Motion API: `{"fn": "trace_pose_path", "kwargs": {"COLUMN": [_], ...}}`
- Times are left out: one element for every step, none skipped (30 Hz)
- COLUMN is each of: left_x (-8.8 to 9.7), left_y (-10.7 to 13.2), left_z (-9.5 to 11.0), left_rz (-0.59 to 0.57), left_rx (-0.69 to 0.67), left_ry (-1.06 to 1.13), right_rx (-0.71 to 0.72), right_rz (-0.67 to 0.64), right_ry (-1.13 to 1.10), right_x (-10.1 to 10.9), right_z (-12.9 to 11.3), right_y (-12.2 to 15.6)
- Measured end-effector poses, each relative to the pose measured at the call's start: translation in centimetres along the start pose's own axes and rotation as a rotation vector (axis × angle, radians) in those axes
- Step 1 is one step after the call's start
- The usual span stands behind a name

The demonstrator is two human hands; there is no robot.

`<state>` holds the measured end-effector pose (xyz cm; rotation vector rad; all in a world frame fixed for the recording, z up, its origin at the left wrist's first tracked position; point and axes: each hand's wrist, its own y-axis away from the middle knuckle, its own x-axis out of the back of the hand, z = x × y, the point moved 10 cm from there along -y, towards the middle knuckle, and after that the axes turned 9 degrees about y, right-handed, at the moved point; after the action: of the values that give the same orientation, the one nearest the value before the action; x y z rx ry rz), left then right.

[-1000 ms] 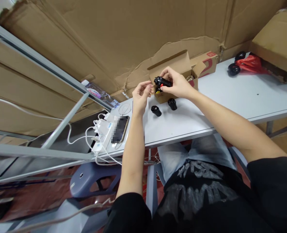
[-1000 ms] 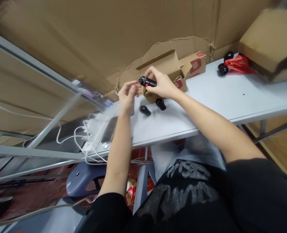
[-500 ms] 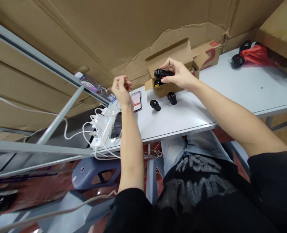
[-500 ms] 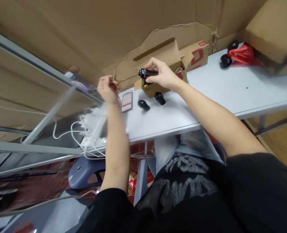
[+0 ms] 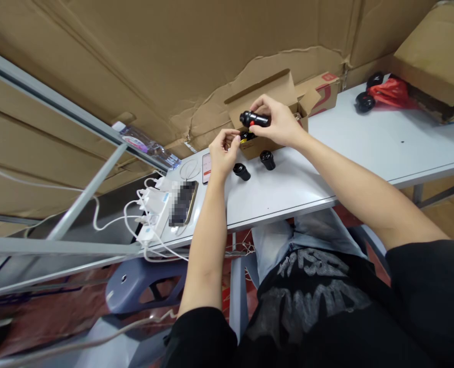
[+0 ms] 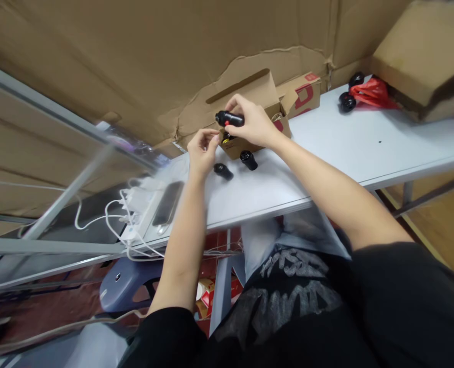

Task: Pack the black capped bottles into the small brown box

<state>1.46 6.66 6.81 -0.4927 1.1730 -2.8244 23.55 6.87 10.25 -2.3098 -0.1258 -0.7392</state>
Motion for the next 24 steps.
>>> {"fn": "trace_pose_path", "kwargs": {"left_x": [0.2, 0.5, 0.6, 0.7, 0.6, 0.4, 0.1, -0.2, -0.3, -0.4, -0.4, -0.3, -0.2, -0.2, -0.1, -0.1, 0.0, 0.0, 0.1, 0.1, 0.1, 0.2, 0.2, 0.1], "left_y": [-0.1, -0.1, -0.1, -0.1, -0.1, -0.1, 0.0, 0.0, 0.0, 0.1, 0.1, 0.1, 0.1, 0.1, 0.1, 0.1, 0.1, 0.0, 0.0, 0.0, 0.0, 0.0, 0.0, 0.0], "left_z": [-0.2, -0.4, -0.5, -0.6, -0.8, -0.9, -1.0, -1.1, -1.1, -1.1, -1.1, -1.1, -1.1, -1.1, -1.1, -1.1, -1.2, -1.4, -1.6, -1.7, -1.7, -1.7, -1.7, -1.6], "left_rz": [0.015, 0.029, 0.04, 0.041, 0.033, 0.016, -0.008, -0.03, -0.046, -0.054, -0.054, -0.052, -0.048, -0.045, -0.043, -0.041, -0.038, -0.034, -0.026, -0.017, -0.008, 0.001, 0.007, 0.01], "left_rx": [0.006, 0.014, 0.023, 0.033, 0.045, 0.057, 0.072, 0.087, 0.099, 0.11, 0.118, 0.122, 0.122, 0.118, 0.114, 0.111, 0.111, 0.112, 0.114, 0.114, 0.11, 0.102, 0.096, 0.088], "left_ry": [-0.01, -0.021, -0.033, -0.044, -0.056, -0.069, -0.082, -0.094, -0.103, -0.112, -0.12, -0.125, -0.125, -0.12, -0.109, -0.096, -0.086, -0.08, -0.079, -0.081, -0.081, -0.077, -0.072, -0.066], "right_rx": [-0.008, -0.022, -0.045, -0.071, -0.095, -0.103, -0.101, -0.095, -0.091, -0.088, -0.081, -0.077, -0.074, -0.074, -0.08, -0.088, -0.099, -0.108, -0.113, -0.113, -0.109, -0.104, -0.099, -0.093], "right_rz": [0.023, 0.046, 0.064, 0.074, 0.083, 0.082, 0.082, 0.089, 0.089, 0.086, 0.08, 0.074, 0.072, 0.073, 0.078, 0.082, 0.087, 0.089, 0.089, 0.087, 0.088, 0.092, 0.101, 0.113], "right_ry": [-0.016, -0.036, -0.054, -0.067, -0.077, -0.086, -0.099, -0.116, -0.132, -0.144, -0.154, -0.154, -0.147, -0.133, -0.114, -0.093, -0.072, -0.052, -0.032, -0.011, 0.009, 0.028, 0.041, 0.051], "right_x": [0.5, 1.0, 1.4, 1.7, 1.9, 1.9, 1.8, 1.7, 1.4, 1.2, 0.9, 0.7, 0.6, 0.7, 0.8, 1.0, 1.2, 1.3, 1.5, 1.6, 1.8, 1.9, 2.0, 2.2], "right_z": [0.3, 0.8, 1.4, 2.1, 2.8, 3.3, 3.8, 4.3, 4.7, 5.1, 5.3, 5.5, 5.5, 5.4, 5.3, 5.2, 5.0, 4.8, 4.6, 4.4, 4.1, 3.9, 3.7, 3.5], "right_y": [-0.2, -0.4, -0.5, -0.7, -0.8, -1.0, -1.1, -1.3, -1.4, -1.4, -1.5, -1.5, -1.4, -1.4, -1.2, -1.1, -1.0, -0.9, -0.7, -0.7, -0.6, -0.5, -0.5, -0.5]}}
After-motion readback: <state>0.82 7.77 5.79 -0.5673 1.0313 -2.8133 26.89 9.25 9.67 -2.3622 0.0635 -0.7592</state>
